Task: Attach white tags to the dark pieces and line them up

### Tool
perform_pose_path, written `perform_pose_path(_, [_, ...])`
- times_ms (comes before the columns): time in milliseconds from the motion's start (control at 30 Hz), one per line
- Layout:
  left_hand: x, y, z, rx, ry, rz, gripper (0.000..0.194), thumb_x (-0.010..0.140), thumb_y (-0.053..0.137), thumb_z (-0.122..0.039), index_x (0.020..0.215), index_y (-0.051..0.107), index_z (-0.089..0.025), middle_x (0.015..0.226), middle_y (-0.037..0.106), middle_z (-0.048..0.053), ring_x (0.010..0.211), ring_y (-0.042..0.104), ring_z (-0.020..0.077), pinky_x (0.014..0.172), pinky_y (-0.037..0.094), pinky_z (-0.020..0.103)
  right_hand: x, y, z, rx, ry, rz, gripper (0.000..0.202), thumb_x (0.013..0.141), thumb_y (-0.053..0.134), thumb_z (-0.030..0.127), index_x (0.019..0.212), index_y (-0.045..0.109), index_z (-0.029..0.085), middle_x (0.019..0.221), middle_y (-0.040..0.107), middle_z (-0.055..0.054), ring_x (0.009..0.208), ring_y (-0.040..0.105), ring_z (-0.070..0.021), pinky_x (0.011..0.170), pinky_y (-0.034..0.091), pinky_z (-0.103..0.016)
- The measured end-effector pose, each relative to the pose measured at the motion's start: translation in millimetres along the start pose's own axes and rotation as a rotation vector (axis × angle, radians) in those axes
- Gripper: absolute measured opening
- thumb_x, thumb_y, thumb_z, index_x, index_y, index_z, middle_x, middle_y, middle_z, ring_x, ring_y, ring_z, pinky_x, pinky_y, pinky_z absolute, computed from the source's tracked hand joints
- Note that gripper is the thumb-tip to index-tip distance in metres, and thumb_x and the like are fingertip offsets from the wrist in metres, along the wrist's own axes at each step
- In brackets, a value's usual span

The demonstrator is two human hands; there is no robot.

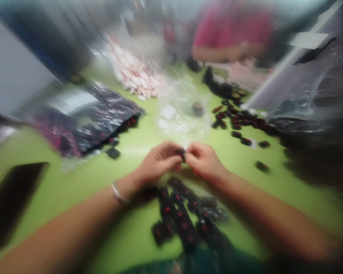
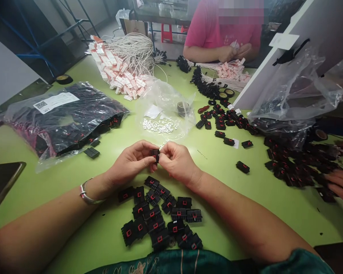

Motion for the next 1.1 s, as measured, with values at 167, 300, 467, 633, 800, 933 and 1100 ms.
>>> perform_pose_path(167, [0, 0.7, 3, 0.014, 0.004, -0.093, 0.025, 0.074, 0.073, -0.020, 0.095, 0.059, -0.015, 0.075, 0.068, 0.001, 0.061, 0.063, 0.0107, 0.060, 0.053, 0.024, 4, 4, -3, -0.063, -0.123, -0.108, 0.014, 0.072, 0.053, 0.019, 0.060, 0.044, 0.019, 0.051, 0.044, 0.007, 0.047, 0.039, -0.0062, 0.046, 0.034, -0.019])
perform_pose_path(300, [3, -2.9, 5, -0.145, -0.099, -0.059, 0.028, 0.076, 0.072, -0.022, 0.100, 0.058, -0.015, 0.075, 0.069, 0.002, 0.060, 0.065, 0.0110, 0.059, 0.052, 0.023, 2, 3, -3, 0.132, 0.043, 0.009, 0.013, 0.081, 0.052, 0.028, 0.072, 0.049, 0.019, 0.047, 0.047, 0.008, 0.036, 0.041, -0.0061, 0.037, 0.031, -0.018])
perform_pose_path(467, [3, -6.8, 8, -0.254, -0.143, 0.004, 0.029, 0.078, 0.072, -0.023, 0.103, 0.058, -0.016, 0.079, 0.070, 0.003, 0.063, 0.065, 0.0101, 0.059, 0.051, 0.021, -2, 1, 1, 0.282, 0.129, 0.087, 0.018, 0.082, 0.054, 0.033, 0.074, 0.049, 0.019, 0.043, 0.050, 0.009, 0.031, 0.044, -0.0066, 0.033, 0.030, -0.017])
perform_pose_path(633, [3, -3.9, 6, -0.138, -0.108, 0.005, 0.028, 0.077, 0.072, -0.022, 0.100, 0.059, -0.015, 0.074, 0.069, 0.002, 0.061, 0.065, 0.0113, 0.059, 0.052, 0.022, 0, 0, 0, 0.105, 0.054, 0.034, 0.013, 0.078, 0.053, 0.024, 0.068, 0.048, 0.019, 0.044, 0.047, 0.009, 0.035, 0.042, -0.0058, 0.037, 0.032, -0.018])
perform_pose_path(800, [1, 0.0, 2, -0.006, -0.012, -0.040, 0.024, 0.073, 0.074, -0.019, 0.095, 0.063, -0.015, 0.075, 0.068, 0.001, 0.062, 0.064, 0.0111, 0.062, 0.053, 0.024, 5, -2, -2, -0.107, -0.098, -0.050, 0.014, 0.069, 0.055, 0.016, 0.058, 0.046, 0.018, 0.051, 0.045, 0.006, 0.049, 0.039, -0.0059, 0.047, 0.034, -0.018])
perform_pose_path(933, [1, -2.4, 5, -0.075, -0.069, -0.024, 0.029, 0.075, 0.073, -0.024, 0.101, 0.063, -0.017, 0.076, 0.068, 0.002, 0.061, 0.063, 0.0109, 0.059, 0.051, 0.023, 3, -6, 6, -0.027, -0.045, 0.020, 0.016, 0.075, 0.056, 0.021, 0.061, 0.051, 0.017, 0.053, 0.048, 0.006, 0.045, 0.040, -0.0050, 0.043, 0.034, -0.018])
perform_pose_path(1100, [4, -18.4, -3, 0.102, -0.210, 0.006, 0.040, 0.080, 0.067, -0.036, 0.115, 0.062, -0.018, 0.082, 0.068, 0.004, 0.058, 0.056, 0.0089, 0.055, 0.045, 0.022, -2, -32, 27, 0.055, -0.004, -0.097, 0.023, 0.085, 0.056, 0.032, 0.069, 0.054, 0.016, 0.051, 0.050, 0.007, 0.037, 0.041, -0.0043, 0.039, 0.035, -0.019])
Point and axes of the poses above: each hand's wrist, its own x-axis towards the middle knuckle, its own y-axis out of the palm, z = x × y, the point moved 2 cm from there along x, towards the middle knuckle
